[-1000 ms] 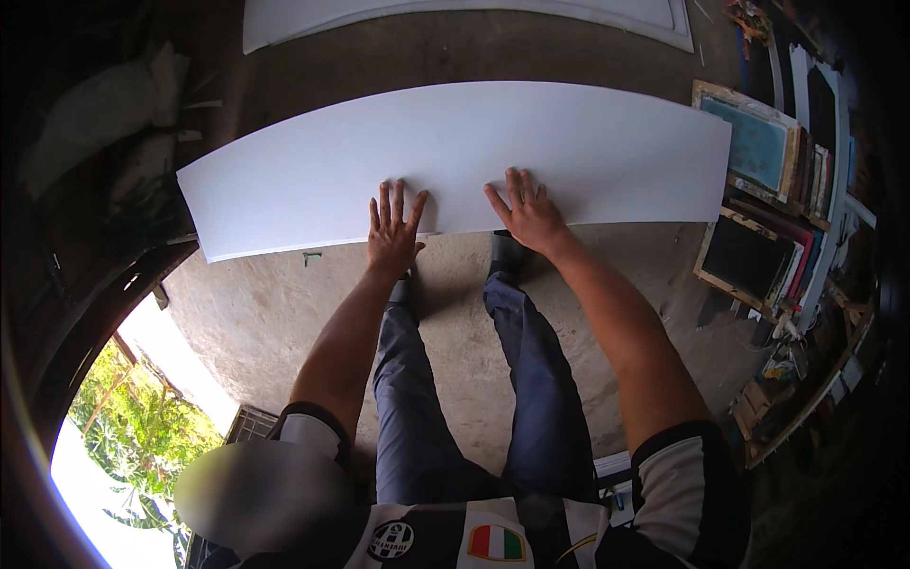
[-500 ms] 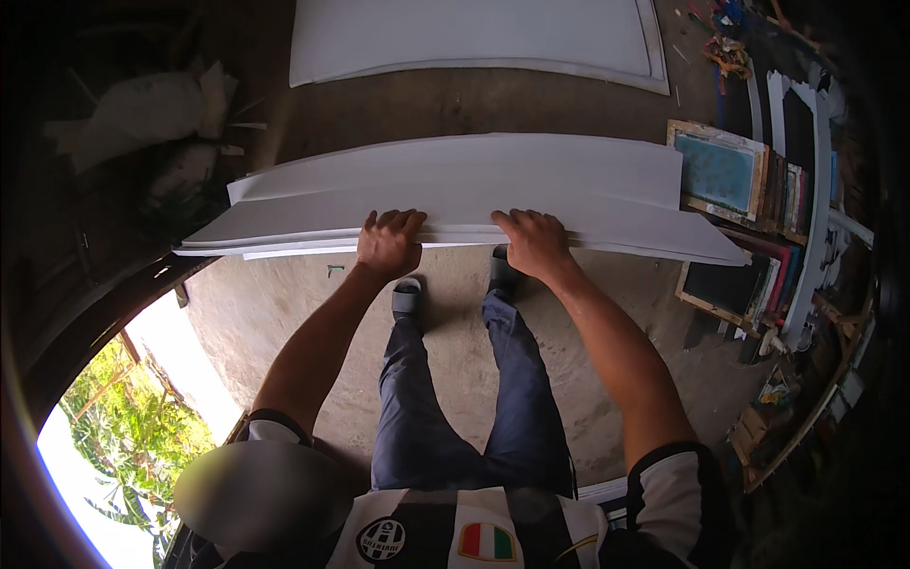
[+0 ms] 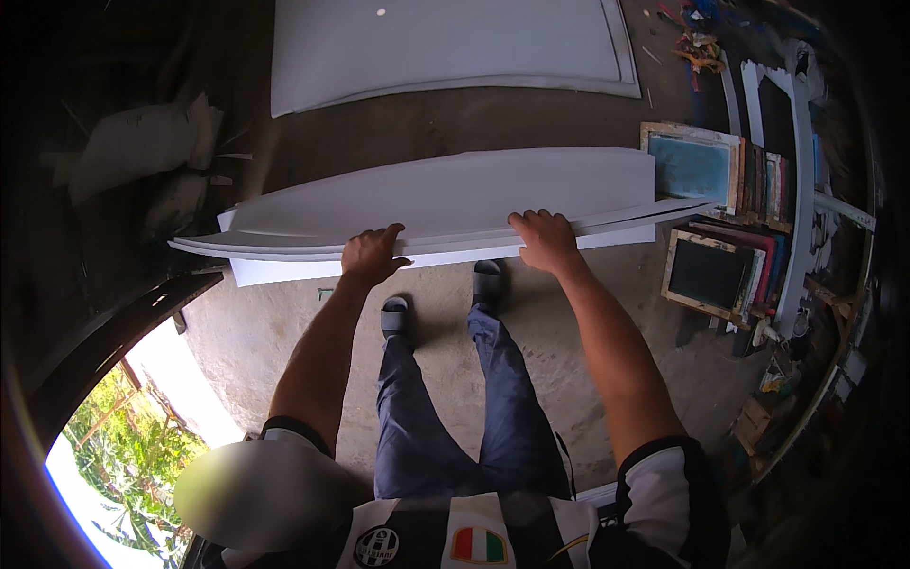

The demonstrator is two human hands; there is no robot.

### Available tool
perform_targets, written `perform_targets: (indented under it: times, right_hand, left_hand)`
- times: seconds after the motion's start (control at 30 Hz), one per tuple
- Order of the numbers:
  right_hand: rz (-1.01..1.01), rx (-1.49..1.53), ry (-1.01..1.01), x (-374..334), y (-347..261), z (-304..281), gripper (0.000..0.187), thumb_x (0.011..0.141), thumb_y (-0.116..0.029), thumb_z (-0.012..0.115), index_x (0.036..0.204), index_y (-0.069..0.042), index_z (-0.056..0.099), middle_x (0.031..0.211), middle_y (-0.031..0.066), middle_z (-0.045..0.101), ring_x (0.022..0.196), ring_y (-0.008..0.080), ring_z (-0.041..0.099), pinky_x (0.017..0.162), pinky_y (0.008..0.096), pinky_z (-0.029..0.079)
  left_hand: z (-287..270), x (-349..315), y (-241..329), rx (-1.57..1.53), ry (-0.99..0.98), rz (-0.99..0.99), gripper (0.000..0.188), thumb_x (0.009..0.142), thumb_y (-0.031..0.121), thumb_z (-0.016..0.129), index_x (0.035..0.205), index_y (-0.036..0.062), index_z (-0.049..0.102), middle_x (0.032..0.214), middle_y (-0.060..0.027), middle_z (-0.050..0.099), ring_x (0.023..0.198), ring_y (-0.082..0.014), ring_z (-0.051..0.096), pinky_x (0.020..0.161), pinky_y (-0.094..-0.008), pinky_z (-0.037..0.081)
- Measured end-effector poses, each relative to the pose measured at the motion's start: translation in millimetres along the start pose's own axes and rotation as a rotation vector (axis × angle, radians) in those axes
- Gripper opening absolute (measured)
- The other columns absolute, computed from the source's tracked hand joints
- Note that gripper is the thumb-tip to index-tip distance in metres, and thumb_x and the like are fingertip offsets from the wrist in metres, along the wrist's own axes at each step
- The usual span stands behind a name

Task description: The person repeatedly picks up a large white rectangular panel from the floor and places it onto a stack of similar panels on a workbench. The person performs this repetitive lifting and stacking action multiple times throughout the clip.

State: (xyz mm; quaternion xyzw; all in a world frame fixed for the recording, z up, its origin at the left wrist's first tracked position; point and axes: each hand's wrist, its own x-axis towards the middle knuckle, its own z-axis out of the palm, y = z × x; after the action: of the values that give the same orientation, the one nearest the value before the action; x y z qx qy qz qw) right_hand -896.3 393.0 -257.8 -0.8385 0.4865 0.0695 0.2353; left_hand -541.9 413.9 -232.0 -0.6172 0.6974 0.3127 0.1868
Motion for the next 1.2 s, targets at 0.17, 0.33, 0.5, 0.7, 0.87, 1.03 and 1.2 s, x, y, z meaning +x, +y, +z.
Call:
perform_targets:
  times: [0.17, 0.33, 0.5, 0.7, 0.87, 1.03, 1.2]
  right_hand:
    - [-0.026, -0.044, 0.027, 1.2, 25.1, 7.0, 0.031, 0.077, -0.013, 0.071, 0.106, -0.011, 0.062, 0.097, 0.0068, 0.068, 0.097, 0.028, 0.068, 0.077, 0.0437, 0.053]
    - [-0.027, -0.03, -0.086, -21.0, 59.7, -18.9, 0.033, 0.08, -0.007, 0.066, 0.112, -0.017, 0.064, 0.097, 0.007, 0.071, 0.094, 0.0309, 0.07, 0.077, 0.0463, 0.055]
    - [0.121, 0.037, -0.153, -37.7, 69.5, -7.8, 0.029, 0.084, -0.009, 0.063, 0.111, -0.017, 0.067, 0.092, 0.0092, 0.075, 0.09, 0.0314, 0.074, 0.076, 0.0474, 0.057]
    - [0.164, -0.021, -0.046, -97.5, 18.5, -25.5, 0.018, 0.084, -0.01, 0.062, 0.097, -0.018, 0.071, 0.088, 0.0051, 0.075, 0.085, 0.0264, 0.074, 0.073, 0.0446, 0.053]
    - [0.269, -0.015, -0.017, -179.1, -16.6, -60.7, 0.018, 0.084, -0.014, 0.064, 0.1, -0.02, 0.071, 0.095, 0.0018, 0.075, 0.092, 0.026, 0.072, 0.08, 0.0472, 0.05]
    - [0.439, -0.045, 0.11, -283.5, -58.4, -102.0, 0.022, 0.085, -0.014, 0.064, 0.105, -0.021, 0.07, 0.101, 0.0003, 0.075, 0.097, 0.0251, 0.071, 0.082, 0.0472, 0.05]
    - [0.586, -0.088, 0.303, -404.4, -115.3, -127.3, 0.022, 0.084, -0.014, 0.064, 0.105, -0.021, 0.068, 0.103, 0.0002, 0.074, 0.097, 0.0256, 0.071, 0.082, 0.0496, 0.049]
  left_hand:
    - [12.9, 9.8, -15.3, -0.114, 0.109, 0.164, 0.044, 0.074, 0.033, 0.088, 0.113, 0.0181, 0.073, 0.132, -0.0075, 0.065, 0.125, -0.0304, 0.061, 0.101, -0.0462, 0.055]
    - [1.4, -0.3, 1.1, 0.064, 0.13, 0.062, 0.05, 0.074, 0.039, 0.088, 0.121, 0.0293, 0.074, 0.149, -0.0073, 0.054, 0.138, -0.0333, 0.05, 0.107, -0.0487, 0.051]
    - [-4.6, 9.1, 0.1, 0.044, -0.119, -0.074, 0.051, 0.077, 0.048, 0.084, 0.124, 0.0308, 0.073, 0.125, -0.0096, 0.071, 0.119, -0.0331, 0.065, 0.102, -0.0462, 0.053]
    - [25.5, -50.4, -10.1, 0.027, -0.038, -0.037, 0.05, 0.078, 0.051, 0.083, 0.125, 0.0346, 0.072, 0.115, -0.0112, 0.074, 0.108, -0.0373, 0.069, 0.096, -0.0482, 0.055]
    - [4.7, -109.9, 18.8, 0.118, -0.016, 0.03, 0.052, 0.079, 0.056, 0.081, 0.126, 0.0355, 0.071, 0.114, -0.0125, 0.074, 0.108, -0.0357, 0.07, 0.093, -0.0494, 0.056]
    - [-34.7, -165.2, 67.3, 0.165, 0.033, 0.182, 0.053, 0.083, 0.057, 0.076, 0.13, 0.0325, 0.07, 0.113, -0.0117, 0.075, 0.107, -0.0342, 0.071, 0.094, -0.0482, 0.055]
    - [-56.8, -218.8, 118.2, 0.234, 0.058, 0.364, 0.052, 0.085, 0.052, 0.076, 0.131, 0.031, 0.069, 0.115, -0.0124, 0.075, 0.107, -0.0342, 0.071, 0.093, -0.0485, 0.055]
